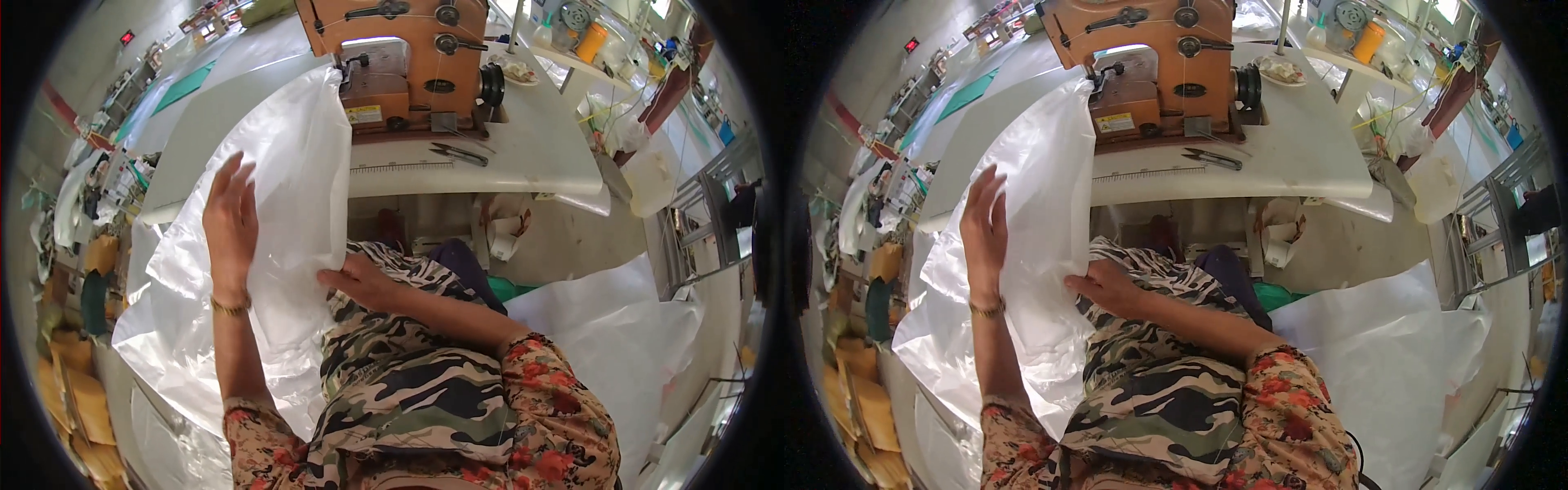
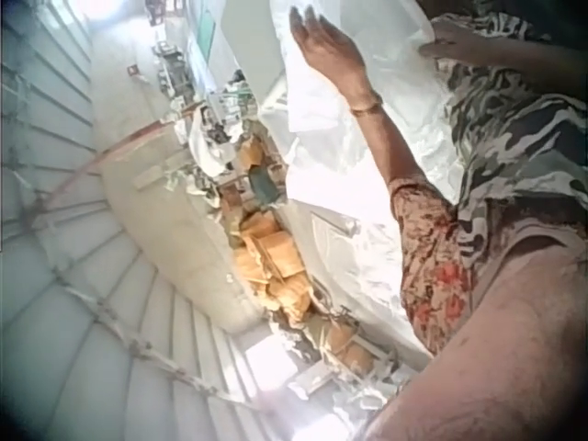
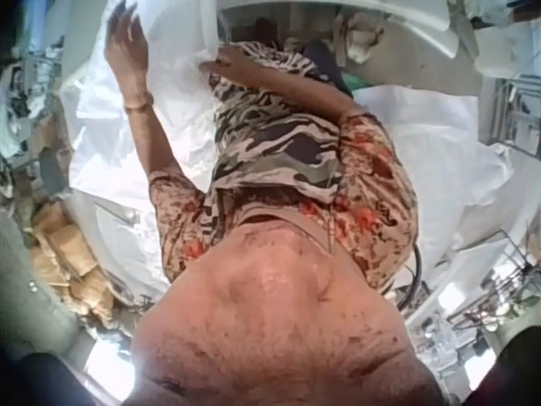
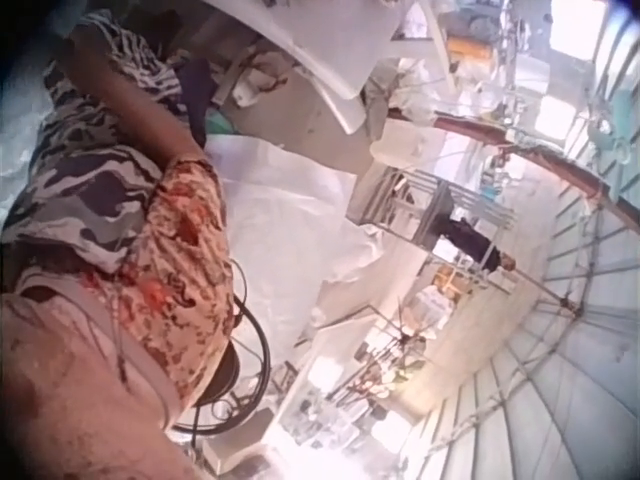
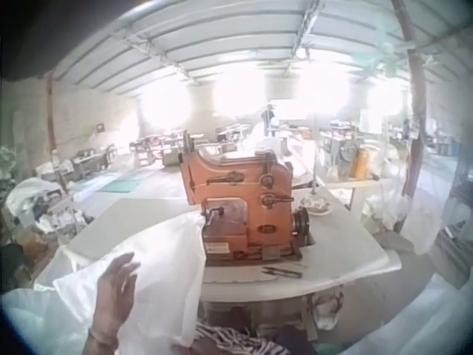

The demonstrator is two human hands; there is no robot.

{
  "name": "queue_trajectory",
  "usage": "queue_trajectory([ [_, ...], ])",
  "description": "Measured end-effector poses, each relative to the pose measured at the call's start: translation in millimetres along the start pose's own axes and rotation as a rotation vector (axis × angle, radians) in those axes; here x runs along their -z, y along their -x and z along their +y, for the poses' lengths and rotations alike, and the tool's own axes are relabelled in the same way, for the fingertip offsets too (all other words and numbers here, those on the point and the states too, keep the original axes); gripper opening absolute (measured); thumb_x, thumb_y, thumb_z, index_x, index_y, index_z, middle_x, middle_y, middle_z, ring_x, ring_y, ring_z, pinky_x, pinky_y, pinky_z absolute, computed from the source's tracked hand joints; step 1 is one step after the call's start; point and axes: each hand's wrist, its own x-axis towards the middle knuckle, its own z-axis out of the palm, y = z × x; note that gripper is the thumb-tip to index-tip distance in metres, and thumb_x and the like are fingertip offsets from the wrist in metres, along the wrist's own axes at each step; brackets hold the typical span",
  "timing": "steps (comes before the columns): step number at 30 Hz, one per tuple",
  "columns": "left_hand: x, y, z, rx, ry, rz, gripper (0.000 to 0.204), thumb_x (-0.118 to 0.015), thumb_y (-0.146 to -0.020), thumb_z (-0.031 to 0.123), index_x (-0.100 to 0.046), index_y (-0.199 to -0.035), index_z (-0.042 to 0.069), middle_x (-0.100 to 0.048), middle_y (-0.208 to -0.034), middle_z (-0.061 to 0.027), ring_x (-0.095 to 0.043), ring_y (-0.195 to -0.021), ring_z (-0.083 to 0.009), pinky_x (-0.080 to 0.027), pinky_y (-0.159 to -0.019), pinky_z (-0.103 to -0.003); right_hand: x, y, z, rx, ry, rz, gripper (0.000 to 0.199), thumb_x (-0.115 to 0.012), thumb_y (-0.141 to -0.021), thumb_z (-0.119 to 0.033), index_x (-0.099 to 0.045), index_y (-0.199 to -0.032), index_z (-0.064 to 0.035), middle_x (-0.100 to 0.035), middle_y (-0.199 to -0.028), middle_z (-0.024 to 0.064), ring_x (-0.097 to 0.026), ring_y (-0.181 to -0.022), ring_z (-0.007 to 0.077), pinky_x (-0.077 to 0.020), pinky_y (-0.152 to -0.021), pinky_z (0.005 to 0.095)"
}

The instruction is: The person aligns the edges of a plastic bag, stitches the seams using a sewing machine, and folds and handles the stitched plastic material.

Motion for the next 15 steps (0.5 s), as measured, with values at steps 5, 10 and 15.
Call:
queue_trajectory([
  [5,-65,-88,-45,-0.109,0.008,-0.005,0.023,-0.054,-0.089,0.002,-0.064,-0.109,0.004,-0.064,-0.116,-0.0136,-0.062,-0.102,-0.0338,-0.050,-0.087,-0.040,8,-12,-21,-0.135,0.480,-0.162,0.043,-0.055,-0.092,-0.043,-0.065,-0.083,-0.0017,-0.064,-0.072,0.0177,-0.063,-0.070,0.0373,-0.0465,-0.065,0.0456],
  [10,-131,-137,-70,-0.083,-0.046,-0.042,0.026,-0.050,-0.093,0.014,-0.065,-0.112,0.006,-0.064,-0.113,-0.0178,-0.061,-0.103,-0.0347,-0.049,-0.091,-0.044,53,-23,-101,0.033,0.902,-0.246,0.041,-0.061,-0.087,-0.045,-0.062,-0.084,-0.0037,-0.065,-0.073,0.0169,-0.064,-0.072,0.0360,-0.0488,-0.065,0.0439],
  [15,-159,-144,-69,0.159,0.072,-0.183,0.025,-0.050,-0.094,0.019,-0.066,-0.108,0.007,-0.065,-0.109,-0.0178,-0.062,-0.100,-0.0354,-0.049,-0.088,-0.045,117,-83,-191,0.634,0.814,0.233,0.013,-0.064,-0.087,-0.015,-0.063,-0.089,-0.0025,-0.066,-0.086,0.0136,-0.064,-0.079,0.0294,-0.0490,-0.072,0.0383],
])
